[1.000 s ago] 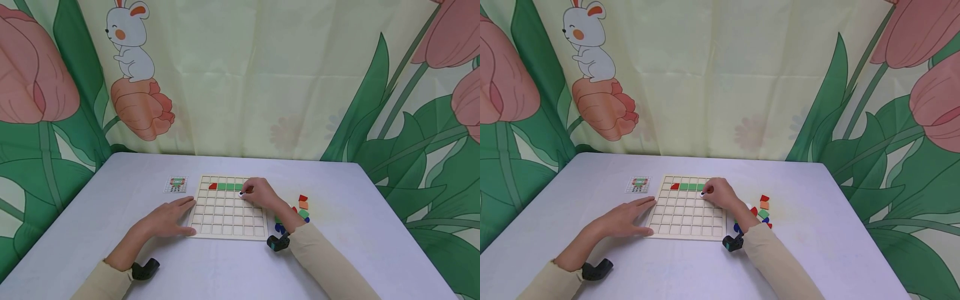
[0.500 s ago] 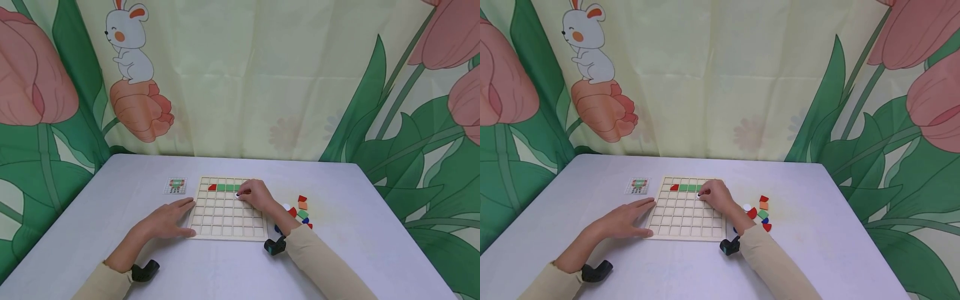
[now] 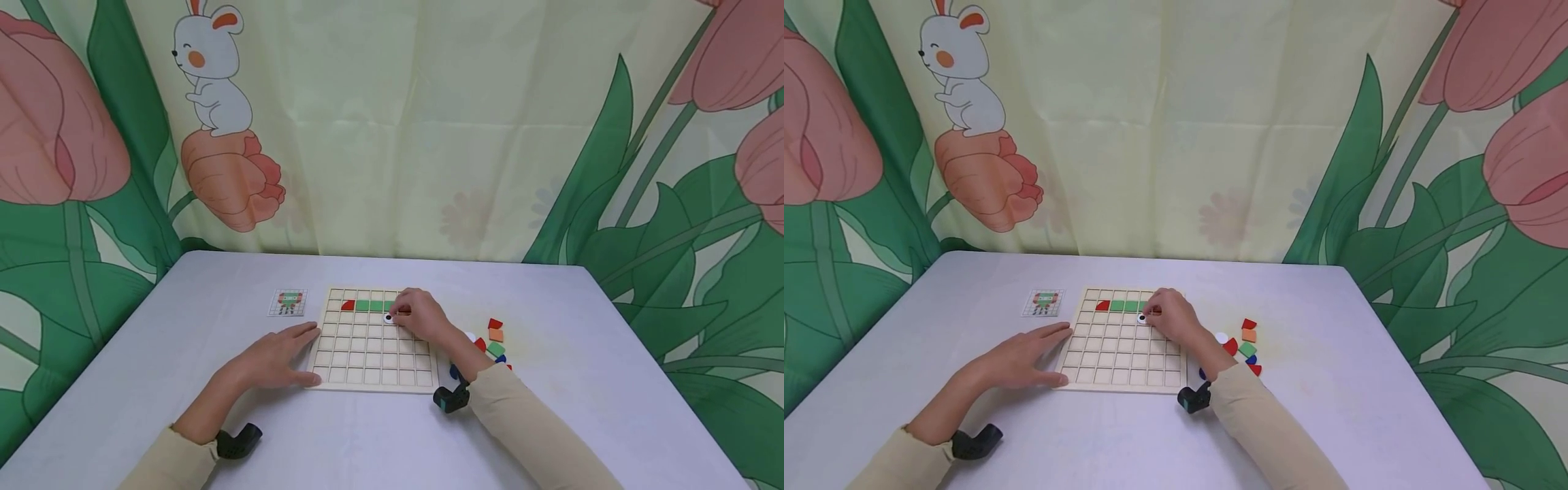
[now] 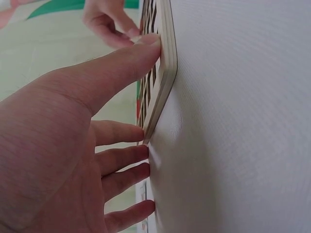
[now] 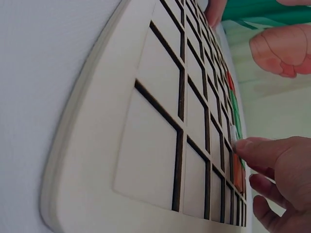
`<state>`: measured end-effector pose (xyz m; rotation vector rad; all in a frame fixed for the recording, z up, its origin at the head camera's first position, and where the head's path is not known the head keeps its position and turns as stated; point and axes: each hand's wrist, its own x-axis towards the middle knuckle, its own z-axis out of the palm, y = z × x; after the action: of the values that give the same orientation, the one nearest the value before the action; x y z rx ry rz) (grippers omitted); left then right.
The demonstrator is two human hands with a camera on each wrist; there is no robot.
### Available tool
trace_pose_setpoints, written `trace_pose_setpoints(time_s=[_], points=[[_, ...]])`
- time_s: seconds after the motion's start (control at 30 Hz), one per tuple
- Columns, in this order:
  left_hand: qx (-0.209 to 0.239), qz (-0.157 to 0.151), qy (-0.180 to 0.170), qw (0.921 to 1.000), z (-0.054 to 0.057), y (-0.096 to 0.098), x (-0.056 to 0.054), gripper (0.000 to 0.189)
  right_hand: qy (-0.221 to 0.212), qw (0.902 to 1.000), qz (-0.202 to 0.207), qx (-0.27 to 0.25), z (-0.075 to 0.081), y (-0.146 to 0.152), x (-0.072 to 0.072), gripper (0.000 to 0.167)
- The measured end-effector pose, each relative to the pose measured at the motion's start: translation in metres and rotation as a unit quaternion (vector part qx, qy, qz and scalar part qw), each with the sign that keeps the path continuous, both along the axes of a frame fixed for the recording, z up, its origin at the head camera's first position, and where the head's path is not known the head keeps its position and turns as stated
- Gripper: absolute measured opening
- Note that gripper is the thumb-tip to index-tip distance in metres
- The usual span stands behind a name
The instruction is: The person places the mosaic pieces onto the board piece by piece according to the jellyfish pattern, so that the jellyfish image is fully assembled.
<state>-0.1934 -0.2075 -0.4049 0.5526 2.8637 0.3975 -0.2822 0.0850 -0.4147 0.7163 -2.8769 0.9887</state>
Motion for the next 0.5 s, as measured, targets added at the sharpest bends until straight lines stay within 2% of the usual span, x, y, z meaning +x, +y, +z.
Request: trace_pose_setpoints(time_s=[0.17, 0.5], points=[[0.0, 0.003, -0.002, 1.0, -0.0007, -0.0009, 0.0007, 0.091, -0.023, 0.9996, -0.01, 0.011, -0.0001, -0.0003, 0.0002, 0.01], [-0.001, -0.002, 0.0, 1.0, -0.002, -0.0012, -0.0009, 0.091, -0.025, 0.9991, -0.023, 0.024, 0.0004, -0.0001, -0.0011, 0.008]])
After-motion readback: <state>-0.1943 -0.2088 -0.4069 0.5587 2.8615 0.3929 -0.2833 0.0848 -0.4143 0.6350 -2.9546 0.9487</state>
